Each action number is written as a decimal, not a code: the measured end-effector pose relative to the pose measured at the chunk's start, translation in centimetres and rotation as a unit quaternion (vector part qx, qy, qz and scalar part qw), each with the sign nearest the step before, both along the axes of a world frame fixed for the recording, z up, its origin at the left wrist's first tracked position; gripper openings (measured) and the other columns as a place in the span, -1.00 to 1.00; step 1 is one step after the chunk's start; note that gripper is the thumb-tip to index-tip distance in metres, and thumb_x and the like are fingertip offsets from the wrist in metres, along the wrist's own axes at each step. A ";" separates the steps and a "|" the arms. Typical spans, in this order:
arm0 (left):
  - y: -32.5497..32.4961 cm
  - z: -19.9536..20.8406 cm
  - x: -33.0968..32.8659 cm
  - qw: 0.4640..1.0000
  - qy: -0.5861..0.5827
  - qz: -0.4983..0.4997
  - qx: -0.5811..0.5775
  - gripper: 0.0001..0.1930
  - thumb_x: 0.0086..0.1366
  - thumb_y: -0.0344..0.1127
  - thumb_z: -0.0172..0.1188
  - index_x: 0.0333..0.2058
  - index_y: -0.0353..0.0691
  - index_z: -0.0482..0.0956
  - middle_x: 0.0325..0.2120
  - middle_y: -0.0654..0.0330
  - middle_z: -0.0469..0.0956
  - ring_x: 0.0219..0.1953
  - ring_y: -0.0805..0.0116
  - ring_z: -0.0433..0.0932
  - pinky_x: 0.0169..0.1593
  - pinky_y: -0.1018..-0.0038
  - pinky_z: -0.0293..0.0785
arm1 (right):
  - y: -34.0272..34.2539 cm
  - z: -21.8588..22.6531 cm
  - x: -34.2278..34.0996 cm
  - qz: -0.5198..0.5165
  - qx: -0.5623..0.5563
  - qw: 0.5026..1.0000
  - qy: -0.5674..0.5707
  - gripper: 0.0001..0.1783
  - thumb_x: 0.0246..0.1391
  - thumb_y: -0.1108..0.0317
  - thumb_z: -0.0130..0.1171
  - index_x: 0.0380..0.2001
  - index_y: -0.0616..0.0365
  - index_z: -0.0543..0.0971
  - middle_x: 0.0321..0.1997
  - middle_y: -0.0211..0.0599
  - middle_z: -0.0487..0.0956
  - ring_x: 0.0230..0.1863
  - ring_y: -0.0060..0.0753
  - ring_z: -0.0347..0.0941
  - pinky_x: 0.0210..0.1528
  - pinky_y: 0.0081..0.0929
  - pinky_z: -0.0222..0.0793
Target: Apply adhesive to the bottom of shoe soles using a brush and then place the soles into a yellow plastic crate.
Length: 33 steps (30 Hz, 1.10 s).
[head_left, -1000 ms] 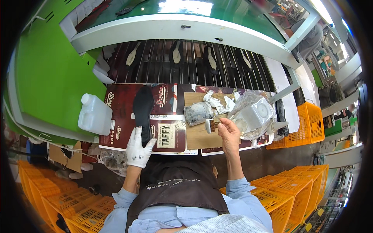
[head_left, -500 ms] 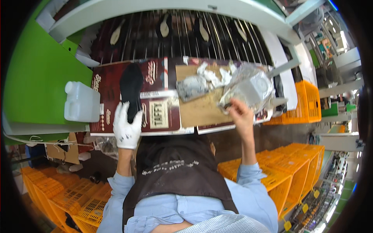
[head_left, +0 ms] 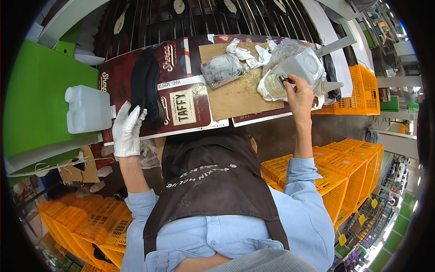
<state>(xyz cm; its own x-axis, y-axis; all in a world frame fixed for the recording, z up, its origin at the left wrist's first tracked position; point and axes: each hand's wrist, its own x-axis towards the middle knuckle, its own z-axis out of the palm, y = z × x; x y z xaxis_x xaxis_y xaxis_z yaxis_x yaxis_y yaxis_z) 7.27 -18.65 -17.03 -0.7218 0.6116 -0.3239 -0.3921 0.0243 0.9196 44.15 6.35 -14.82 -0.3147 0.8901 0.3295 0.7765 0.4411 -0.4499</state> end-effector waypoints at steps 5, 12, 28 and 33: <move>-0.3 -0.7 -1.0 0.978 -0.189 0.018 0.091 -0.67 0.28 -0.51 0.13 0.01 -0.47 0.41 -0.23 0.00 0.55 -0.31 0.29 0.60 -0.30 0.64 0.60 | -0.3 -1.2 -0.4 0.007 0.046 0.994 -0.097 -0.76 -0.01 0.36 0.25 -0.23 0.15 0.59 -0.32 -0.12 0.56 -0.35 0.02 0.52 -0.30 -0.19 0.42; -0.3 -1.2 -0.9 0.964 -0.242 0.008 0.112 -0.74 0.27 -0.51 0.12 -0.06 -0.41 0.47 -0.23 0.05 0.56 -0.39 0.38 0.54 -0.37 0.66 0.52 | 0.0 -1.3 -0.4 -0.005 0.045 0.997 -0.070 -0.76 0.01 0.33 0.23 -0.22 0.15 0.59 -0.30 -0.11 0.57 -0.33 0.04 0.53 -0.27 -0.19 0.43; 1.4 2.0 5.7 0.957 -0.179 -0.167 0.157 -0.40 0.34 -0.41 0.05 0.29 -0.20 0.02 0.07 -0.08 0.40 -0.35 0.29 0.55 -0.37 0.58 0.58 | -0.5 -1.9 1.1 -0.049 -0.105 0.975 0.187 -0.71 0.03 0.50 0.22 -0.12 0.27 0.57 -0.35 -0.46 0.54 -0.54 -0.77 0.25 -0.46 -0.72 0.24; 3.5 2.3 9.0 0.927 -0.231 -0.252 0.152 -0.32 0.28 -0.45 0.10 0.31 -0.21 -0.01 0.02 -0.05 0.43 -0.36 0.28 0.58 -0.39 0.56 0.56 | 0.5 -4.4 1.8 -0.027 -0.178 0.912 0.367 -0.70 0.06 0.50 0.23 -0.10 0.28 0.53 -0.37 -0.47 0.54 -0.57 -0.79 0.24 -0.53 -0.77 0.18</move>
<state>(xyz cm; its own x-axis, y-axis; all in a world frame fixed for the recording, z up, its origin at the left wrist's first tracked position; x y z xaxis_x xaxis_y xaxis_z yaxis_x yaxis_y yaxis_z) 16.23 -15.19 -14.76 -0.1472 0.9474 -0.2841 -0.7554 0.0778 0.6507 45.93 6.84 -19.22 -0.0770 0.9898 0.1202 0.2243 0.1347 -0.9652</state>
